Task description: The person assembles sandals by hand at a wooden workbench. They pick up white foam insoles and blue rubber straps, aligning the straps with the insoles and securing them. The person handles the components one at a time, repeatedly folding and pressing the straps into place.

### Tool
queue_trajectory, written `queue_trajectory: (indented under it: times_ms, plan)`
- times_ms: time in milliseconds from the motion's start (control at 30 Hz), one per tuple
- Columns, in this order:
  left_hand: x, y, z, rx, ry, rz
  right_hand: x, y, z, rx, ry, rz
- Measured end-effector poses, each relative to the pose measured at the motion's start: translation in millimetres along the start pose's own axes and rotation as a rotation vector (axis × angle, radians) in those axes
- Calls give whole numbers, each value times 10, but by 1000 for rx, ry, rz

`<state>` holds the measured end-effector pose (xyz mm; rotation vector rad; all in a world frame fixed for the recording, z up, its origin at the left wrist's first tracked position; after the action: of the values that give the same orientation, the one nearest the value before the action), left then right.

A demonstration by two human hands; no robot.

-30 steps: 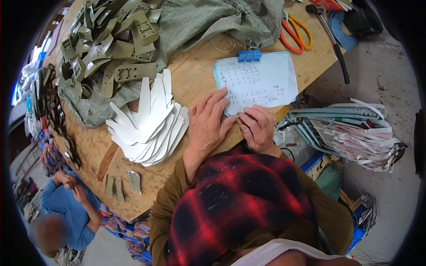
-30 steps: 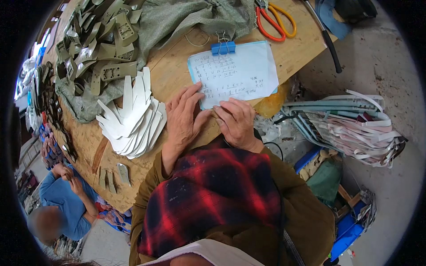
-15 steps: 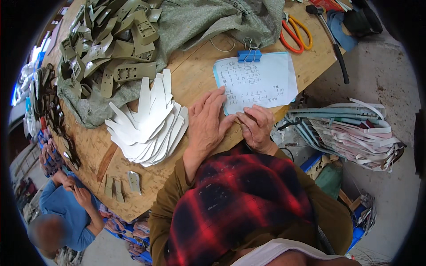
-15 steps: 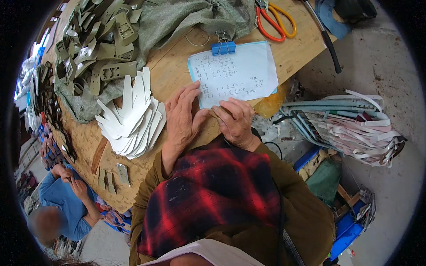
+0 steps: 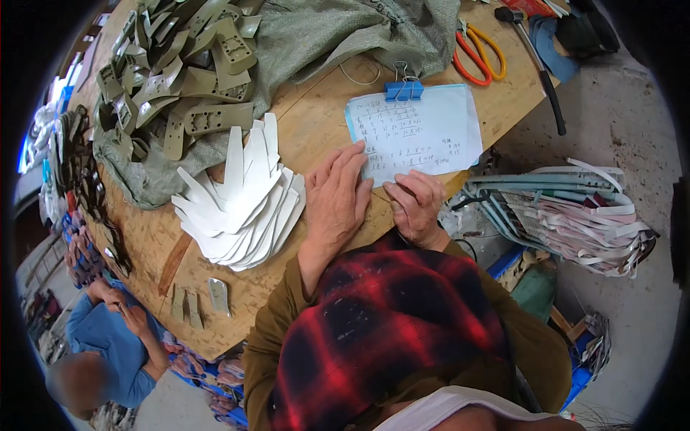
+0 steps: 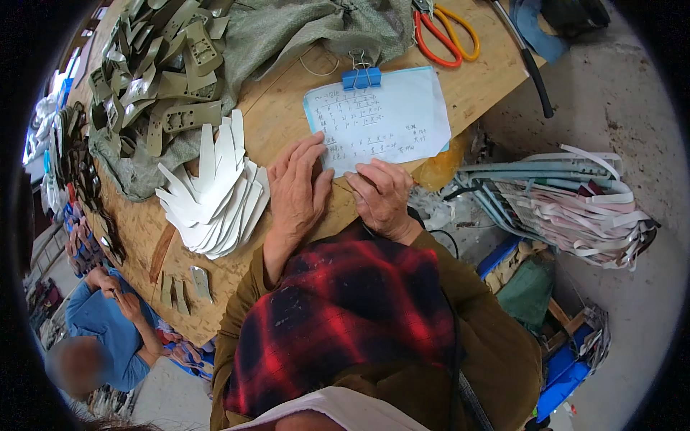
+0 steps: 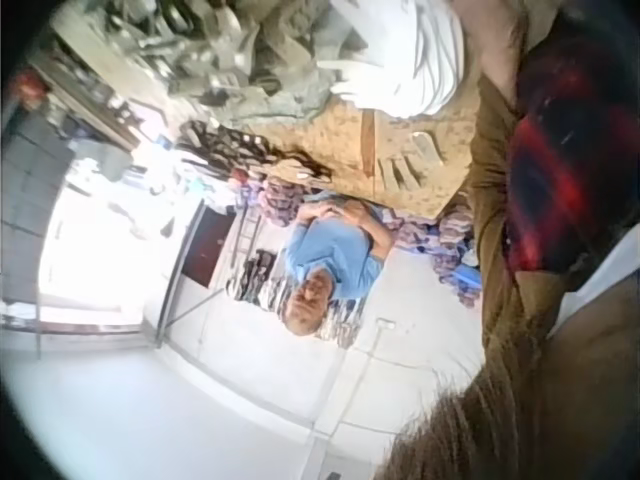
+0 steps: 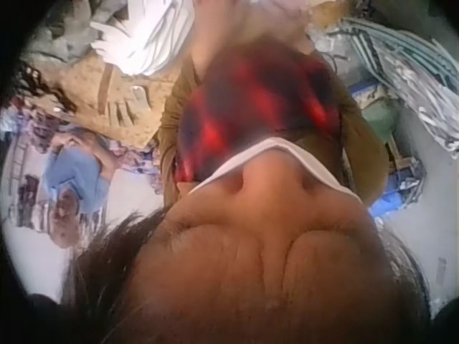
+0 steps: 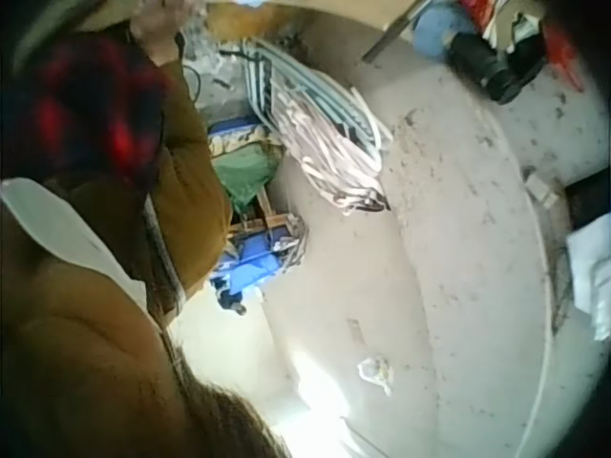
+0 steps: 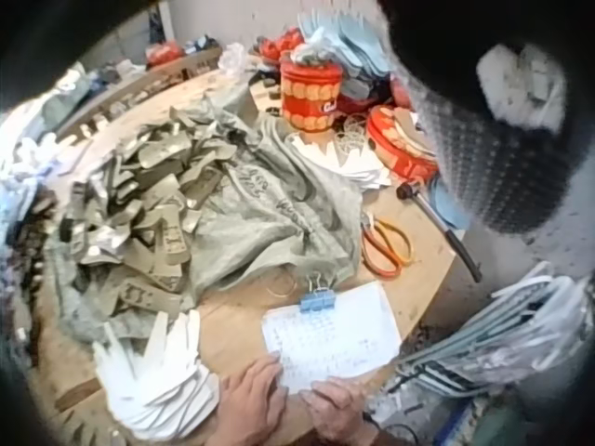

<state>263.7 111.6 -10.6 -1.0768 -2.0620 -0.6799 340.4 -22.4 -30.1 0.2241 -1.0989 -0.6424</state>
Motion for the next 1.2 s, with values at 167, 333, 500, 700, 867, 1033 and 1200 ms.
queue_trajectory:
  times_ms: [167, 333, 500, 700, 867, 1033, 1200]
  plan:
    - [-27, -33, 1, -29, 64, 2, 72, 30, 1, 7, 35, 16]
    - [-4, -8, -53, -35, 75, -5, 1161, 772, -727, -43, -242, -237]
    - [5, -3, -54, 0, 21, 41, 1804, 1387, -2520, -400, -224, -306]
    - [-3, 14, -48, -11, -20, 63, 1771, 1579, -3814, -536, -428, -133]
    - [31, 1, -62, -1, 3, 63, 1538, 1688, -3935, -643, -687, 80]
    - [33, 6, -78, -8, 8, 48, 1457, 1786, -3839, -340, -772, 93]
    - [6, -39, 15, -21, 16, 26, 1282, 1892, -4031, -316, -740, 237]
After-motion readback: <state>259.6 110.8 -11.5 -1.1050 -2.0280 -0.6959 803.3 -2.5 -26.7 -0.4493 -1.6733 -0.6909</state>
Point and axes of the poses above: each hand's wrist, its own y-axis towards the middle knuckle, its own x-axis out of the back of the hand, z = x × y, the point moved 8 cm from there along y, towards the middle knuckle, and after that the axes turned 3 degrees about z, right-handed, at the moved point
